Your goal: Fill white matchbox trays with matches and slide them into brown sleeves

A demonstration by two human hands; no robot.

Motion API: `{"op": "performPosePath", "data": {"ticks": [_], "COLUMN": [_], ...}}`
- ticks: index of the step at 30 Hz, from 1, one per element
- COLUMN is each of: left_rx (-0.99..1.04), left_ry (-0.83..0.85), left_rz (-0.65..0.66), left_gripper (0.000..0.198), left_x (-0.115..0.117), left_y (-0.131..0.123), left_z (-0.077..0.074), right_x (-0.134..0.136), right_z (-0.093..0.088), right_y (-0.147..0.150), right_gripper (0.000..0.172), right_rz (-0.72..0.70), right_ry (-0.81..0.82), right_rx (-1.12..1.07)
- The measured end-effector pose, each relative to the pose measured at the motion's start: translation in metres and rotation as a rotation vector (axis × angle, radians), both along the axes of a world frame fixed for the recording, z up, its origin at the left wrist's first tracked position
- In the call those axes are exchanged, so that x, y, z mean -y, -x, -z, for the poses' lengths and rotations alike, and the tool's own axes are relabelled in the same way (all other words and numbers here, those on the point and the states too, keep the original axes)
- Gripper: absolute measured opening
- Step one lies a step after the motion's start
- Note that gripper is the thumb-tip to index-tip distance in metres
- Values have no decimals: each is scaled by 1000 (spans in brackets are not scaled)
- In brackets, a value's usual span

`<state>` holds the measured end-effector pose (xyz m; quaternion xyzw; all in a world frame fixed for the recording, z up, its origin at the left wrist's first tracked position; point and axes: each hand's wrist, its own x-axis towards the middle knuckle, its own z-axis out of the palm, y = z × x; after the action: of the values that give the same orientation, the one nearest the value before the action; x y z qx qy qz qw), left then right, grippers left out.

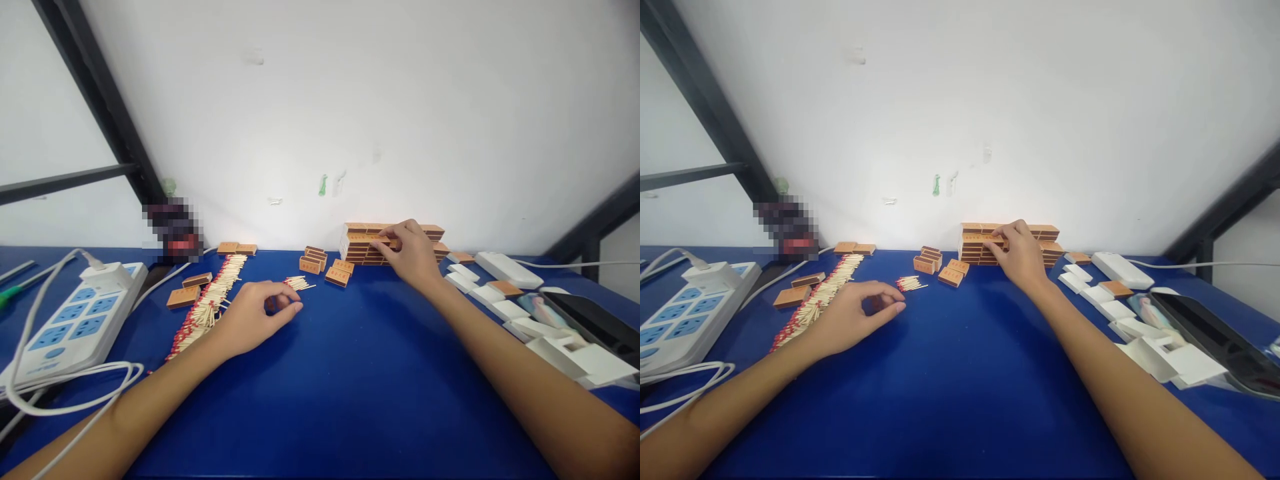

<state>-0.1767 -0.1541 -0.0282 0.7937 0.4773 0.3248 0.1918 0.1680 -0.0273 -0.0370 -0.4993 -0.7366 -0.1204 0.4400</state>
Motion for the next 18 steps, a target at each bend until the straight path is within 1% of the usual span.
{"op": "performPosePath", "data": {"ticks": [2, 3, 5, 7, 9, 11, 13, 15, 18], "left_rx": [-77, -95, -95, -89, -114, -159, -183, -213, -256], "left_ry": [-142, -191, -257, -301, -338, -365, -389, -400, -403], "left_rz": [-120, -189, -313, -391, -413, -407, -414, -438, -444], "left_gripper": [18, 19, 21, 22, 20, 19, 20, 26, 30], "left_x": [-5, -7, -10, -13, -16, -20, -22, -25, -27], "left_y": [4, 6, 10, 13, 18, 25, 32, 38, 43], "left_z": [1, 1, 0, -2, -6, -11, -16, -20, -19], "right_x": [12, 18, 31, 41, 47, 50, 50, 51, 52], "right_z": [-2, -2, -3, -1, 1, 4, 7, 11, 9], "right_y": [15, 25, 44, 61, 73, 77, 78, 77, 76], "right_gripper": [21, 20, 17, 13, 11, 12, 13, 15, 17], "right_rz": [-32, -85, -251, -358, -382, -364, -355, -363, -348], "right_ry": [-21, 0, 129, 260, 332, 353, 349, 329, 293], "right_rx": [6, 24, 143, 280, 355, 369, 366, 379, 425]}}
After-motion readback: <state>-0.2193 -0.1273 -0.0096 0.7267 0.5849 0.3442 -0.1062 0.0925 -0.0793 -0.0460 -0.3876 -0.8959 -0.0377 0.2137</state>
